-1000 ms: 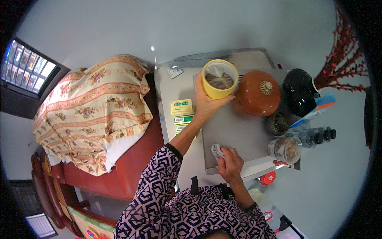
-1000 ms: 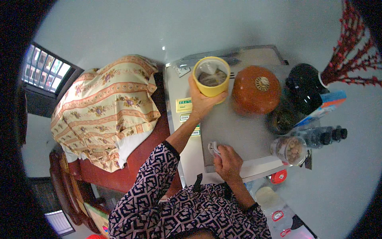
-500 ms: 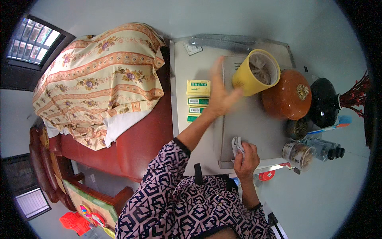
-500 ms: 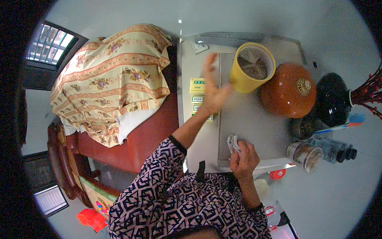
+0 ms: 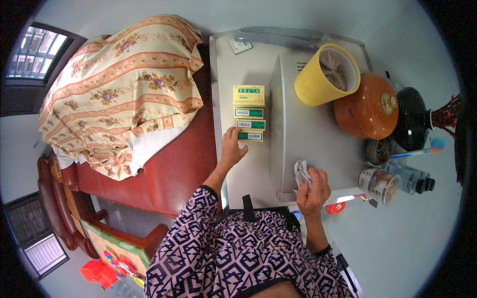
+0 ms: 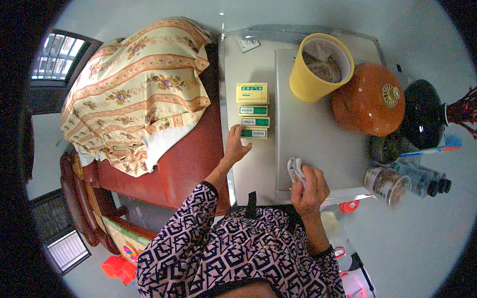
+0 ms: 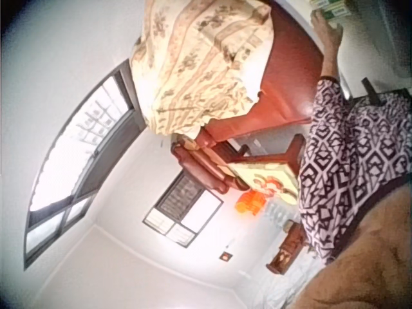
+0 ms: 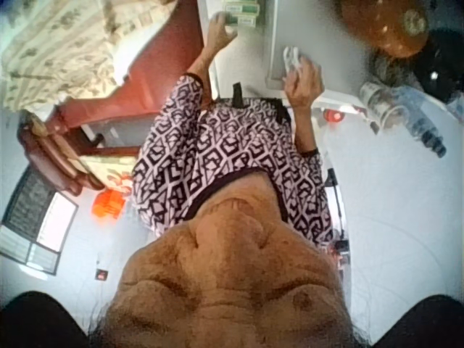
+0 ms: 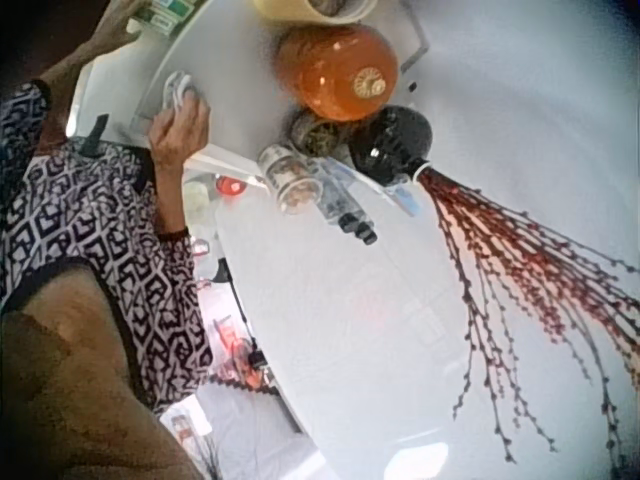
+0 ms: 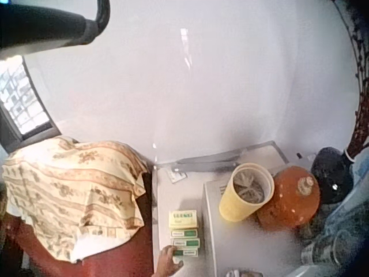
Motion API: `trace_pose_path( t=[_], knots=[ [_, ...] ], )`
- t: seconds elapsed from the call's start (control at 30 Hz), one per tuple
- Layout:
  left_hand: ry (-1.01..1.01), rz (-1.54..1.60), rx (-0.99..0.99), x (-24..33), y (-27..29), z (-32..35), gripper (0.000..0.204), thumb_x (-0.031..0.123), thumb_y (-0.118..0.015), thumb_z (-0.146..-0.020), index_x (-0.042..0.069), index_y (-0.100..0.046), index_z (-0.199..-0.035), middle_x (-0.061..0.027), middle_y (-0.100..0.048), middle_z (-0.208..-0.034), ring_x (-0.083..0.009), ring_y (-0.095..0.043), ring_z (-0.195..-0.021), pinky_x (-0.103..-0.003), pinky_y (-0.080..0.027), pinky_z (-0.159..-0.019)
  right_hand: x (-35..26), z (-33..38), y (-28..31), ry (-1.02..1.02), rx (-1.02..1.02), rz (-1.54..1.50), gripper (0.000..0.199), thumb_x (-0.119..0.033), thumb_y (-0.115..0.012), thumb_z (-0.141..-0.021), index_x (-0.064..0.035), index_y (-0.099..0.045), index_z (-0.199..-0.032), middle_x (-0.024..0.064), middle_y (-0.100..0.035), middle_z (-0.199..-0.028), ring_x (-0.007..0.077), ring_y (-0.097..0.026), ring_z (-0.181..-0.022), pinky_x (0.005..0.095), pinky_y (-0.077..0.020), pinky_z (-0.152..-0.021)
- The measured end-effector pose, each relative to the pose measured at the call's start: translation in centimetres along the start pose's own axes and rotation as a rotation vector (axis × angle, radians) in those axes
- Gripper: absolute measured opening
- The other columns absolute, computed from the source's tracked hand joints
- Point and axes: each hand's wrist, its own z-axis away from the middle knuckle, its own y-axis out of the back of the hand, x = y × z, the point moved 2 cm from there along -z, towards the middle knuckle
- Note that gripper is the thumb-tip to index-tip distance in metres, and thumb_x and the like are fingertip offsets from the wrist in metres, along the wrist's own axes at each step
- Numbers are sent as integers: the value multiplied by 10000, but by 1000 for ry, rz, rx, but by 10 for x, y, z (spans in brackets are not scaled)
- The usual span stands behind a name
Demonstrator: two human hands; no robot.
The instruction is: The person wipes the exterior and interior of several small containers, including a clear plastic jar, an orange lidded pot, and a yellow mug, using a white cloth. The person handles each item individually, rotating them to clean all sides before placing them back on the shelf.
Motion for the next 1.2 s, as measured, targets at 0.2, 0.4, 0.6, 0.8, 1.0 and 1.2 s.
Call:
trace_pose_path(
  t=[0.2,0.4,0.6,0.8,1.0,1.2],
  knots=[
    [74,-245,-174,2,-13,19,572,171,-765,-636,58,-472,-1114,-125,-492,-996,-334,-470,-933,-417,-418,-794,-2,-2,-1,16,24,-22,275,-52,-549,-758,20,-559,-1023,185,-581,-906,343,-585,-756,388,-482,-648],
    [322,121,-194,-2,-25,48,319,231,-707,-704,24,-502,-834,-131,-492,-862,-294,-514,-836,-424,-445,-719,-5,-1,1,28,34,21,287,-66,-555,-742,4,-565,-1020,172,-590,-883,334,-594,-747,394,-488,-635],
    [914,1379,-186,31,15,75,327,122,-615,-775,49,-388,-999,-163,-538,-1007,-276,-614,-876,-447,-549,-728,-7,-2,0,54,80,15,295,-39,-557,-737,-8,-567,-1030,146,-601,-868,318,-599,-749,391,-493,-642],
    [604,1661,-201,84,95,79,588,347,-546,-827,30,-379,-1293,-168,-535,-1145,-314,-568,-1042,-465,-536,-782,-24,-1,-1,-70,214,-237,280,16,-496,-804,-29,-576,-1068,138,-587,-965,274,-587,-864,346,-477,-741],
    [552,1879,-216,123,165,110,598,517,-334,-928,54,-429,-1294,-148,-546,-1196,-290,-559,-1071,-464,-493,-832,-136,5,-20,155,128,-395,363,40,-525,-752,-32,-584,-1103,150,-533,-1010,283,-534,-901,370,-458,-786],
    [533,2024,-152,108,200,164,509,447,-300,-962,74,-418,-1287,-133,-533,-1213,-270,-554,-1078,-384,-457,-918,-220,75,-48,481,-78,-242,385,-38,-583,-742,-102,-619,-1120,100,-534,-1088,267,-481,-999,380,-353,-868]
  ],
)
